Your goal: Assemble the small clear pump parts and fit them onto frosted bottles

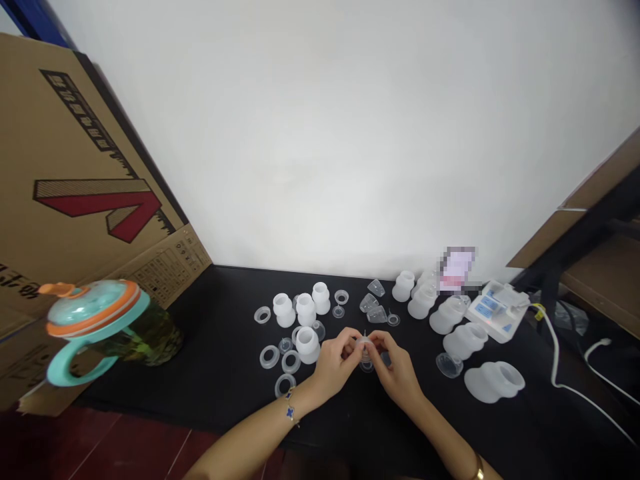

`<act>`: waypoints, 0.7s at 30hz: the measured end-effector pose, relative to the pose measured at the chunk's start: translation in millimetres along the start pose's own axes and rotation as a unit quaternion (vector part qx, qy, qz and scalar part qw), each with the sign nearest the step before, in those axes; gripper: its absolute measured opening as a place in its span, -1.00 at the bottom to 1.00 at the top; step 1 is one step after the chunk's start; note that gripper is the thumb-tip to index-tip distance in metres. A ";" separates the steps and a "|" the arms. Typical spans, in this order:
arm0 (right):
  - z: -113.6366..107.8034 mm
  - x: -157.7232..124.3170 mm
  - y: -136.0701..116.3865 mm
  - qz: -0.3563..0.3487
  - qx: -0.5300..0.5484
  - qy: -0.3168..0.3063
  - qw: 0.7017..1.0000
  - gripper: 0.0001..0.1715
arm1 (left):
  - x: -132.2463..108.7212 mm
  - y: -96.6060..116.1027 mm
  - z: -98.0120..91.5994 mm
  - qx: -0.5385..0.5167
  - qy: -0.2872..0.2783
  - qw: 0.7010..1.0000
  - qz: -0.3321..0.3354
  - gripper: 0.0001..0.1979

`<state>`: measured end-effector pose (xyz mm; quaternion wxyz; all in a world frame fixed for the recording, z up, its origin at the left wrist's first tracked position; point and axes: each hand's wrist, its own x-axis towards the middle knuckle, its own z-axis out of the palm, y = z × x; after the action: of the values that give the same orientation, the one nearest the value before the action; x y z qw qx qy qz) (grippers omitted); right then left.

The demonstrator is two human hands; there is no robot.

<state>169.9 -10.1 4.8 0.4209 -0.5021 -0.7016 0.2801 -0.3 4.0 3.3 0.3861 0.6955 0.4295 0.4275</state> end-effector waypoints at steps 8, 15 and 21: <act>-0.5 -0.3 -1.9 -0.005 0.008 0.010 1.000 -0.71 | 0.1 -3.5 0.0 -0.004 -0.003 1.000 0.004 -0.79; 0.0 -0.9 1.8 0.025 0.051 0.029 0.998 -0.65 | -1.6 -4.3 1.1 -0.018 0.004 1.000 -0.008 -0.74; 0.8 -2.1 6.0 0.016 0.051 0.027 0.998 -0.61 | -2.6 -4.4 2.9 -0.014 0.022 1.000 0.001 -0.81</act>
<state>172.4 -10.0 -1.1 0.4600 -0.4985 -0.6667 0.3089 0.5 2.6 -2.4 0.3856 0.6808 0.4313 0.4492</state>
